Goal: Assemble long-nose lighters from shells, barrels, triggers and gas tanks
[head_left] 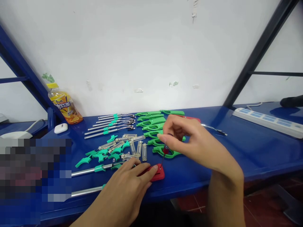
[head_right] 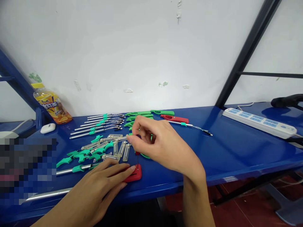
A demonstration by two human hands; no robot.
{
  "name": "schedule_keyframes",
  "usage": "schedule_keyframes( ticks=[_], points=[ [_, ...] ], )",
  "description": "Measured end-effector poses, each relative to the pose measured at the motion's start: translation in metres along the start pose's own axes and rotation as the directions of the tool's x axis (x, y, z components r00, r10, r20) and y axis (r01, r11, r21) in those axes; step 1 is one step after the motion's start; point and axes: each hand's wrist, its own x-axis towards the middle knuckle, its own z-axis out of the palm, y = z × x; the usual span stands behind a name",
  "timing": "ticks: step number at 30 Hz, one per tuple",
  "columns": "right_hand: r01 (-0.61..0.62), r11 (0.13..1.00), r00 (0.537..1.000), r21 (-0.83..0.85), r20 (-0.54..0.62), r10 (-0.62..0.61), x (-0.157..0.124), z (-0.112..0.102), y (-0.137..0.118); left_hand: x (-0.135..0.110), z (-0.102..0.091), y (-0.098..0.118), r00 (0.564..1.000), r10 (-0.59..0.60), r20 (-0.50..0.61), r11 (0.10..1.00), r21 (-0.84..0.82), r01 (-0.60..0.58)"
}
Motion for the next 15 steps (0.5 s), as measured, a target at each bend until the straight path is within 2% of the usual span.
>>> schedule_keyframes(
  ticks=[5,12,15],
  points=[
    [-0.022,0.999,1.0,0.041,0.012,0.022,-0.0001,0.0006,-0.0029,-0.0006,0.0011,-0.0015,1.0,0.005,-0.011,1.0,-0.001,-0.005],
    [-0.095,0.972,0.982,0.215,0.178,0.057,-0.005,-0.0044,-0.0091,0.0015,0.0043,-0.0024,1.0,-0.012,-0.003,1.0,-0.005,0.012],
    [-0.124,0.965,0.984,0.232,0.156,0.089,-0.0053,-0.0067,-0.008,0.0026,0.0046,-0.0018,1.0,-0.017,0.015,1.0,0.007,0.017]
  ],
)
